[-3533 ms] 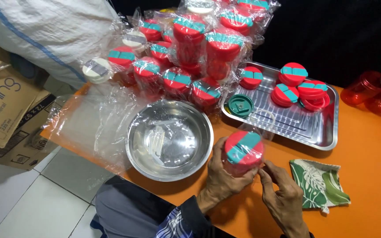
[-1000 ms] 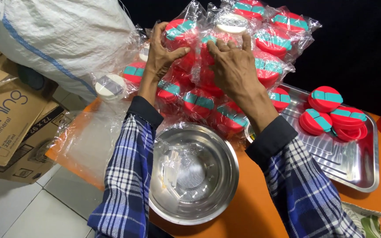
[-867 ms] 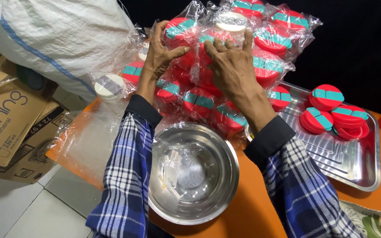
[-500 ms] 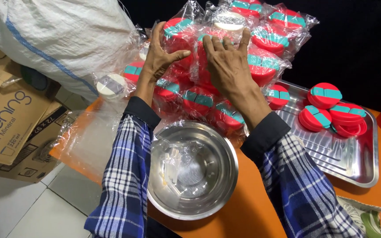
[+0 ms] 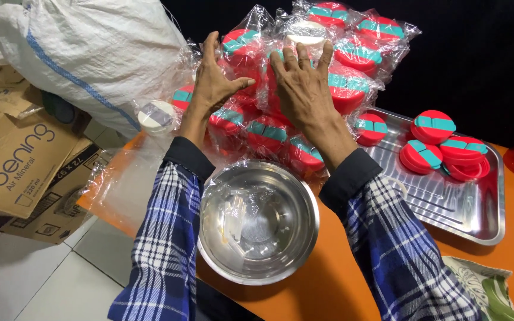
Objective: Wiping the inside of red plastic containers with a cloth and then attaching lids.
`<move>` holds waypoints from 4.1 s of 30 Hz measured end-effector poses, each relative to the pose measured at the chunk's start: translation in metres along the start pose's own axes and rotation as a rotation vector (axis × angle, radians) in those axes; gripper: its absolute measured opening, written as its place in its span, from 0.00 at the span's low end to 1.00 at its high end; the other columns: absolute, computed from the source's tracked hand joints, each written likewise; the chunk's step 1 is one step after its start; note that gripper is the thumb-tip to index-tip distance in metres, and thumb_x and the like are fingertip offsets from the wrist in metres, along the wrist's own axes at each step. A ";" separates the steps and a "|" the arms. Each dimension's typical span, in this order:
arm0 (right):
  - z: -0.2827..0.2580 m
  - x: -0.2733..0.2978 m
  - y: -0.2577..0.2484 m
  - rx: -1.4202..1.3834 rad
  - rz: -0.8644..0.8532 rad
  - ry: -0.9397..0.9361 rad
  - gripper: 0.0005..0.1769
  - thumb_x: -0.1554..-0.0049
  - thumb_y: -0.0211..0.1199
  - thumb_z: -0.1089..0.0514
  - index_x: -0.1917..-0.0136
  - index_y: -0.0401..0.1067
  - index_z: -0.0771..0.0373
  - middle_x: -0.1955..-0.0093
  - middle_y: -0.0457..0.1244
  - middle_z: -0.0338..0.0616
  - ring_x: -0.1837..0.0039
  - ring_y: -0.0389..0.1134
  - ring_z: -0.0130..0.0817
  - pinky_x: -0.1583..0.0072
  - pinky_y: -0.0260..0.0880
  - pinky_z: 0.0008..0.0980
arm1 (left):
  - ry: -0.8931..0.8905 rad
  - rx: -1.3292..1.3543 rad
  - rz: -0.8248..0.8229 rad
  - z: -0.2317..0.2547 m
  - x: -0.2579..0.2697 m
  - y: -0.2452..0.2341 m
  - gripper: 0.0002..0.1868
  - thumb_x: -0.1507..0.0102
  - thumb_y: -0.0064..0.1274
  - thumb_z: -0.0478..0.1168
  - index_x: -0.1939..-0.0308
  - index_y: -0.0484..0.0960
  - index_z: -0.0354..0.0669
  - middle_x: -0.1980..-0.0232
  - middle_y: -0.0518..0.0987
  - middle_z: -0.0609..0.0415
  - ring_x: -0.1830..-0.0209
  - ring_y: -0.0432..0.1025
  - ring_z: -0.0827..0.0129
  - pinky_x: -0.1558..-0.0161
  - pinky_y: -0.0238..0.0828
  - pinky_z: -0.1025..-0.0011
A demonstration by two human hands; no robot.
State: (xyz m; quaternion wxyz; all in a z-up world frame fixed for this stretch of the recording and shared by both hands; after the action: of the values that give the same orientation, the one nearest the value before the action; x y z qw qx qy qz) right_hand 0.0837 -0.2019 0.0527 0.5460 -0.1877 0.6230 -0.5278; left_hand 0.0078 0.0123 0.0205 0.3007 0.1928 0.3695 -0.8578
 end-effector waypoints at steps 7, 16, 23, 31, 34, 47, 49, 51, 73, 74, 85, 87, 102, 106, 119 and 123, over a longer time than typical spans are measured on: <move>-0.005 0.030 -0.031 0.181 -0.006 -0.001 0.58 0.62 0.69 0.59 0.20 0.53 0.61 0.18 0.47 0.69 0.18 0.47 0.64 0.27 0.34 0.81 | 0.112 -0.024 0.021 0.039 0.020 -0.018 0.66 0.48 0.82 0.52 0.24 0.47 0.35 0.21 0.57 0.35 0.20 0.55 0.49 0.23 0.51 0.63; -0.013 0.111 -0.042 0.053 0.398 -0.162 0.16 0.54 0.75 0.58 0.52 0.77 0.59 0.38 0.65 0.56 0.28 0.61 0.55 0.28 0.54 0.66 | 0.363 -0.145 0.002 0.160 0.088 -0.012 0.23 0.39 0.70 0.46 0.46 0.80 0.41 0.37 0.76 0.41 0.36 0.70 0.42 0.43 0.74 0.52; 0.004 0.214 -0.023 -0.012 0.231 -0.179 0.07 0.51 0.66 0.56 0.58 0.77 0.57 0.60 0.69 0.47 0.52 0.72 0.42 0.30 0.61 0.51 | 0.407 -0.119 -0.332 0.229 0.144 0.065 0.07 0.40 0.64 0.43 0.65 0.81 0.51 0.52 0.83 0.56 0.49 0.78 0.54 0.51 0.75 0.60; 0.060 0.333 -0.059 0.052 -0.010 -0.100 0.09 0.50 0.65 0.51 0.56 0.73 0.54 0.61 0.70 0.42 0.53 0.75 0.38 0.33 0.63 0.44 | 0.422 -0.017 -0.642 0.279 0.180 0.178 0.03 0.40 0.57 0.40 0.64 0.78 0.51 0.63 0.82 0.49 0.64 0.78 0.45 0.68 0.75 0.52; 0.095 0.378 -0.056 0.024 0.041 -0.029 0.10 0.42 0.62 0.49 0.60 0.72 0.55 0.68 0.67 0.42 0.61 0.74 0.39 0.39 0.69 0.41 | 0.434 0.113 -0.710 0.299 0.191 0.230 0.04 0.38 0.56 0.41 0.60 0.78 0.53 0.63 0.79 0.51 0.61 0.78 0.46 0.66 0.75 0.55; 0.223 0.549 -0.073 -0.087 0.169 0.561 0.27 0.37 0.58 0.37 0.71 0.57 0.51 0.76 0.50 0.28 0.72 0.60 0.30 0.65 0.65 0.24 | 0.225 0.584 -0.684 0.392 0.279 0.408 0.23 0.37 0.46 0.26 0.37 0.69 0.33 0.47 0.77 0.25 0.43 0.72 0.29 0.44 0.70 0.37; 0.233 0.562 -0.073 -0.058 0.154 0.642 0.23 0.36 0.56 0.40 0.68 0.59 0.50 0.74 0.51 0.28 0.70 0.61 0.29 0.66 0.66 0.23 | 0.206 0.578 -0.734 0.391 0.290 0.431 0.26 0.37 0.43 0.26 0.33 0.67 0.33 0.44 0.75 0.25 0.40 0.70 0.30 0.39 0.65 0.35; 0.252 0.582 -0.054 0.035 0.047 0.782 0.18 0.41 0.65 0.41 0.60 0.65 0.53 0.66 0.56 0.34 0.60 0.68 0.36 0.65 0.72 0.33 | 0.268 0.329 -0.815 0.385 0.299 0.452 0.33 0.42 0.45 0.26 0.30 0.63 0.40 0.39 0.74 0.35 0.34 0.67 0.37 0.31 0.52 0.33; 0.350 0.558 -0.036 -0.357 0.539 1.432 0.65 0.48 0.81 0.54 0.18 0.36 0.73 0.24 0.45 0.78 0.20 0.46 0.75 0.22 0.47 0.66 | 0.455 -0.147 -0.826 0.393 0.299 0.522 0.34 0.39 0.42 0.43 0.28 0.59 0.44 0.24 0.61 0.39 0.22 0.51 0.42 0.24 0.41 0.45; 0.353 0.557 -0.036 -0.341 0.552 1.419 0.66 0.48 0.82 0.56 0.18 0.34 0.74 0.24 0.45 0.79 0.20 0.46 0.74 0.21 0.46 0.65 | 0.455 -0.143 -0.809 0.394 0.299 0.523 0.32 0.38 0.40 0.42 0.28 0.60 0.44 0.24 0.61 0.39 0.22 0.52 0.42 0.24 0.41 0.45; 0.418 0.574 0.004 -0.295 0.640 1.392 0.69 0.46 0.88 0.47 0.17 0.35 0.66 0.22 0.49 0.72 0.19 0.51 0.67 0.21 0.49 0.62 | 0.425 -0.104 -0.670 0.398 0.289 0.524 0.25 0.33 0.36 0.43 0.31 0.68 0.47 0.27 0.67 0.40 0.22 0.57 0.46 0.23 0.46 0.47; 0.429 0.581 0.012 -0.255 0.645 1.401 0.67 0.46 0.88 0.44 0.18 0.39 0.63 0.23 0.53 0.67 0.21 0.55 0.63 0.22 0.53 0.60 | 0.450 -0.084 -0.644 0.399 0.288 0.519 0.24 0.33 0.39 0.42 0.33 0.70 0.44 0.29 0.69 0.38 0.23 0.59 0.45 0.24 0.47 0.46; 0.393 0.557 -0.025 -0.200 0.646 1.396 0.43 0.45 0.80 0.52 0.30 0.55 0.70 0.38 0.61 0.68 0.33 0.64 0.67 0.33 0.62 0.63 | 0.466 -0.057 -0.568 0.395 0.291 0.522 0.19 0.36 0.45 0.41 0.41 0.73 0.41 0.34 0.72 0.38 0.26 0.63 0.46 0.27 0.54 0.48; 0.357 0.546 -0.052 -0.227 0.615 1.380 0.41 0.45 0.78 0.55 0.31 0.56 0.74 0.39 0.61 0.72 0.33 0.63 0.70 0.33 0.62 0.65 | 0.482 -0.061 -0.538 0.388 0.295 0.522 0.18 0.37 0.47 0.41 0.44 0.75 0.41 0.36 0.74 0.39 0.28 0.65 0.47 0.27 0.57 0.49; 0.251 0.543 -0.096 -0.385 0.350 1.336 0.46 0.46 0.74 0.42 0.32 0.57 0.77 0.42 0.61 0.73 0.36 0.65 0.72 0.38 0.67 0.68 | 0.437 0.033 -0.677 0.357 0.314 0.478 0.31 0.53 0.73 0.40 0.50 0.75 0.39 0.43 0.75 0.47 0.33 0.67 0.50 0.34 0.68 0.58; 0.217 0.554 -0.094 -0.404 0.307 1.284 0.48 0.48 0.74 0.41 0.33 0.57 0.79 0.42 0.61 0.75 0.37 0.65 0.74 0.38 0.69 0.68 | 0.454 0.121 -0.210 0.341 0.322 0.473 0.13 0.32 0.51 0.50 0.65 0.80 0.47 0.68 0.76 0.56 0.62 0.78 0.60 0.59 0.75 0.68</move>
State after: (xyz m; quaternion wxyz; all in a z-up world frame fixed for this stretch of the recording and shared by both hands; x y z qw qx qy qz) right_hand 0.0574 -0.7843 -0.1002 0.0919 0.1543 0.9285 -0.3249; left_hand 0.0418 -0.6219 -0.1800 0.1074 0.3586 0.3934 -0.8397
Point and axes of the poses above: each hand's wrist, its own x-axis away from the middle knuckle, its own y-axis out of the palm, z = x × y, the point moved 3 cm from there along -x, towards the middle knuckle
